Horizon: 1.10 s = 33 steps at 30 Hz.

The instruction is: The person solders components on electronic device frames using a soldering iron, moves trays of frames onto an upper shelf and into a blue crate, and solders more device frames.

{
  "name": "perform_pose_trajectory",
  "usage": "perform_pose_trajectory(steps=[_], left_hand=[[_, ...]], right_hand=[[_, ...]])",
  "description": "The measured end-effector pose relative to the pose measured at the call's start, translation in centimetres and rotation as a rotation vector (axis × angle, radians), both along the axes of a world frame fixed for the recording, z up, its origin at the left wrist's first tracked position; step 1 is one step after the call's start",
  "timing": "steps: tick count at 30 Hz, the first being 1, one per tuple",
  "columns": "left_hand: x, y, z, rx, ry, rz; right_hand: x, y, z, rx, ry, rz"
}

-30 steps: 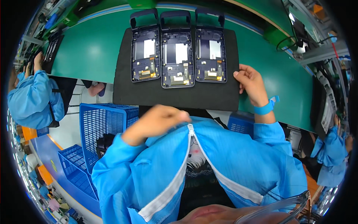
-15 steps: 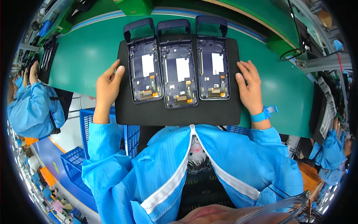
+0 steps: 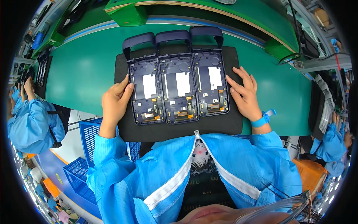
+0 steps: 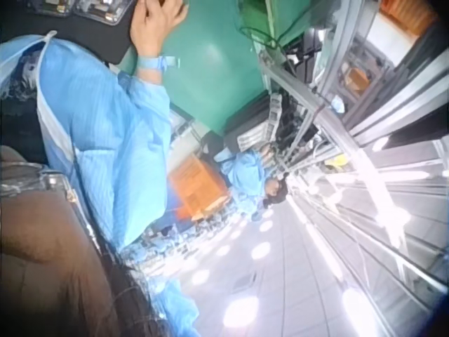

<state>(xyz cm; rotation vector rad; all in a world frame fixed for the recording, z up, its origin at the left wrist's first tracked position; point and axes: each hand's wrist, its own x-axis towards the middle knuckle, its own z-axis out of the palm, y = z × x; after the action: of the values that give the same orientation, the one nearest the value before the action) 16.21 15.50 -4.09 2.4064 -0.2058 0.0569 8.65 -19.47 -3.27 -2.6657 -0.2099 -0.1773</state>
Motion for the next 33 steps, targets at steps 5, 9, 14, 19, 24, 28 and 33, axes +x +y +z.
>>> perform_pose_trajectory(steps=[5, 9, 14, 19, 24, 28, 33], left_hand=[[-0.2, 0.0, 0.4, 0.011, -0.019, 0.035], [-0.3, 0.1, 0.4, 0.049, -0.047, 0.027], [0.4, 0.0, 1.1, 0.060, -0.070, 0.001], [0.3, 1.7, 0.4, -0.135, -0.076, -0.056], [3.2, 4.0, -0.7, -0.177, -0.049, 0.091], [5.0, 3.8, -1.0, -0.131, -0.050, 0.217], [5.4, 2.6, -1.2, -0.076, -0.167, 0.269]], right_hand=[[-0.1, 0.3, 0.3, 0.024, 0.009, -0.015], [-0.3, 1.2, 0.6, 0.015, 0.036, 0.035], [-0.2, 0.8, 1.1, 0.060, 0.050, 0.052], [-1.6, 0.5, 5.0, 0.042, 0.128, 0.027], [-0.9, 0.4, 12.4, 0.869, 0.332, -0.046], [4.0, 2.3, 15.9, 0.861, 0.207, -0.028], [16.4, 2.8, 13.0, 0.825, -0.054, -0.310]])
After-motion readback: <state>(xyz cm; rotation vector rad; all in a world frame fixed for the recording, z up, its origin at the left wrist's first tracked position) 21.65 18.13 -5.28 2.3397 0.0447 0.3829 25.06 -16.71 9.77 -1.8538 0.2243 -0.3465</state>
